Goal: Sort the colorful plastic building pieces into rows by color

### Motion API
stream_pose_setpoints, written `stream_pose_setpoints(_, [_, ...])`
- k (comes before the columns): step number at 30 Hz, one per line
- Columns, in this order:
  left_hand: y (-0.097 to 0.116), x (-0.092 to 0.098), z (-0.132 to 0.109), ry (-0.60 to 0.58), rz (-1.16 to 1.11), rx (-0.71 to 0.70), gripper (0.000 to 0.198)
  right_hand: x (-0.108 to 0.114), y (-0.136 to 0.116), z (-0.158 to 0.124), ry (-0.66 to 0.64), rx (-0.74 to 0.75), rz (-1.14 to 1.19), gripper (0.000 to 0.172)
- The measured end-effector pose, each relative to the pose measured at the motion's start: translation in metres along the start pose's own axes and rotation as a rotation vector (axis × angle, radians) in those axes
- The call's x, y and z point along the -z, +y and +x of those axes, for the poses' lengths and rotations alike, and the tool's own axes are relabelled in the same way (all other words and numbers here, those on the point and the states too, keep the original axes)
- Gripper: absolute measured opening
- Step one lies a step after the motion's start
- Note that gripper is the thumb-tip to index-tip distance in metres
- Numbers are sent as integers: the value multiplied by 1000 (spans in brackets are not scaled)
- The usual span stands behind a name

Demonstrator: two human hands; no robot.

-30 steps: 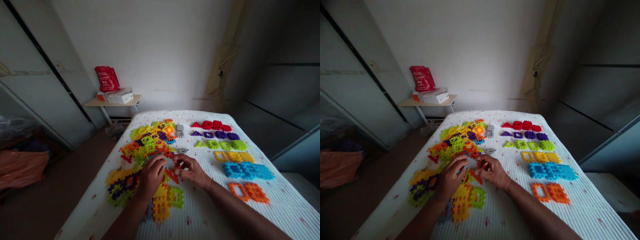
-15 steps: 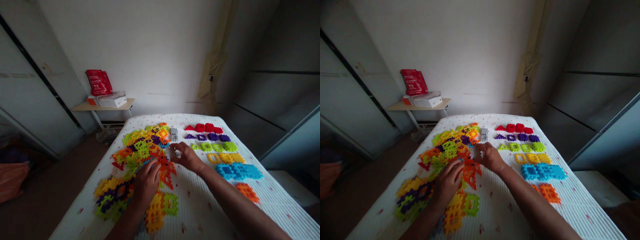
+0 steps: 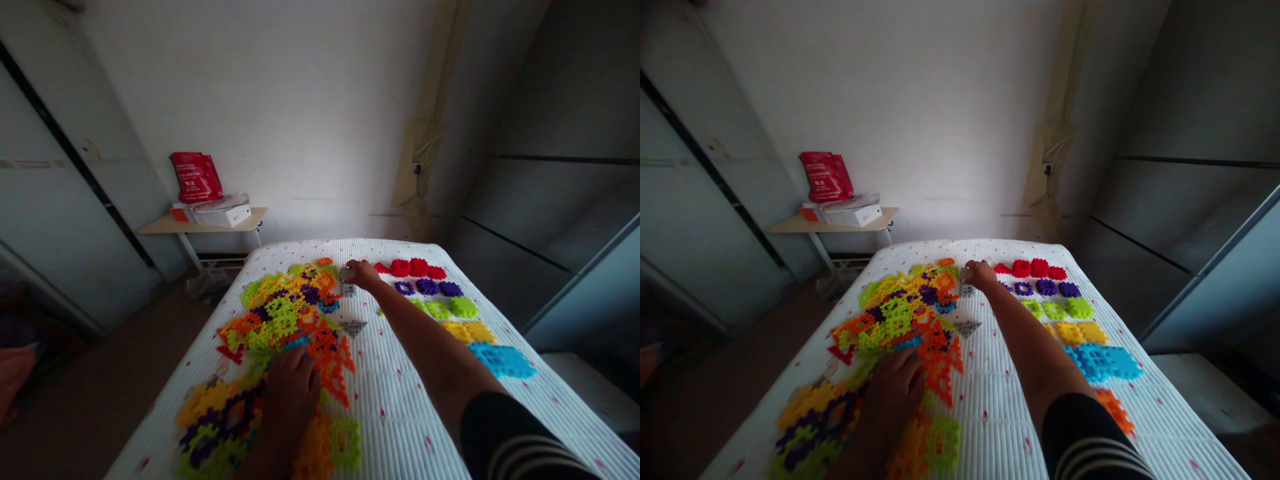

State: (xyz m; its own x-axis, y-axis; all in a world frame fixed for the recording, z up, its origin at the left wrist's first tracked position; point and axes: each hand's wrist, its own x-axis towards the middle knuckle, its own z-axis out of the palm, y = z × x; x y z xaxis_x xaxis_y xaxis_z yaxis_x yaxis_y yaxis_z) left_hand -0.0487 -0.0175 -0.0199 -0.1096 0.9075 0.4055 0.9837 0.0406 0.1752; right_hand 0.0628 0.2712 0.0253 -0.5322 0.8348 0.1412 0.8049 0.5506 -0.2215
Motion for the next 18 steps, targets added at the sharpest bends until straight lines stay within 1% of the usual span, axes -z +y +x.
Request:
stream_pose_setpoints(3, [-1, -1, -1, -9, -23, 6, 20, -5, -1, 6, -33, -2, -29, 54])
stream_pose_setpoints(6, [-1, -1, -1, -5, -29, 8, 19, -5, 1, 11, -53, -10, -49, 53])
stream_pose_setpoints(13, [-3, -4, -2, 20, -45, -9, 18, -5, 6, 16, -106, 11, -65, 36])
stream_pose_setpoints(18, [-4, -6, -2, 38, -57, -11, 17, -6, 6, 15, -128, 33, -69, 32])
